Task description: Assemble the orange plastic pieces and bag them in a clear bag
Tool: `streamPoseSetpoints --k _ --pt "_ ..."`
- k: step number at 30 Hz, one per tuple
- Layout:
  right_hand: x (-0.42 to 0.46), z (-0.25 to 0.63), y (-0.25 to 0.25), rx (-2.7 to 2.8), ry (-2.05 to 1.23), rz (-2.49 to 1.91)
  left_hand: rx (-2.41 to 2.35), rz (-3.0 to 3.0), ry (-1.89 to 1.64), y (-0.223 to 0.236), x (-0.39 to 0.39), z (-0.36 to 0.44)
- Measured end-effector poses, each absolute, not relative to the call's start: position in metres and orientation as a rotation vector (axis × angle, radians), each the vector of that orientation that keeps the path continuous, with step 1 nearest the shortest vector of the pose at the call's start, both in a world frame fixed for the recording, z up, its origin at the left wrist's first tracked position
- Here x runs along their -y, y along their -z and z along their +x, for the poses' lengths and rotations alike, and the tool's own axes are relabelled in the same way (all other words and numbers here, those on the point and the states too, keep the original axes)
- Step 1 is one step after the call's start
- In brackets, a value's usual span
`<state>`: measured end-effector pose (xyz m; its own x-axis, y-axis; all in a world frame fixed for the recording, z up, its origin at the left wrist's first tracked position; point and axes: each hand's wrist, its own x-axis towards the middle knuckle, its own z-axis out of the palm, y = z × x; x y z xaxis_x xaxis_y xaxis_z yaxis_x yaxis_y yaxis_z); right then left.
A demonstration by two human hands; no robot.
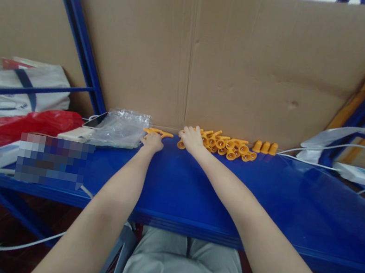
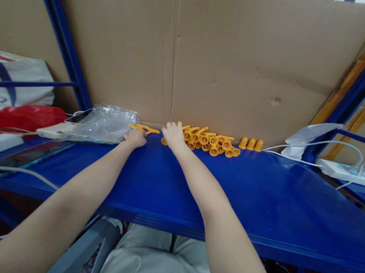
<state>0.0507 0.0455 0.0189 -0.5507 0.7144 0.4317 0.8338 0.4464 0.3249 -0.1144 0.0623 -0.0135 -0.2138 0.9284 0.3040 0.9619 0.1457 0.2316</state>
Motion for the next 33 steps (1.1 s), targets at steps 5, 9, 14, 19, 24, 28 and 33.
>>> streamPoseSetpoints --k 5,9,14,19,24,28,33 --pt "-0.044 0.051 -0.018 2.482 0.696 -1.394 2.315 -1.879 0.640 0.005 -0.056 -0.109" --pt "-0.037 0.056 -0.019 2.471 0.663 -1.391 2.255 -1.864 0.755 -0.004 -0.049 -0.103" --pt "-0.030 0.078 -0.031 2.380 0.642 -1.392 2.161 -1.827 0.837 -0.013 -0.043 -0.097" --pt "-0.031 0.132 -0.054 2.130 0.601 -1.508 2.102 -1.787 0.946 -0.020 -0.039 -0.093" --pt "-0.041 0.212 -0.065 1.831 0.444 -1.753 2.022 -1.787 1.022 -0.023 -0.036 -0.091" --pt "-0.051 0.277 -0.058 1.579 0.164 -1.953 1.992 -1.780 1.057 -0.025 -0.037 -0.090" --pt "-0.064 0.331 -0.033 1.431 0.065 -2.089 1.981 -1.794 1.087 -0.023 -0.040 -0.091"
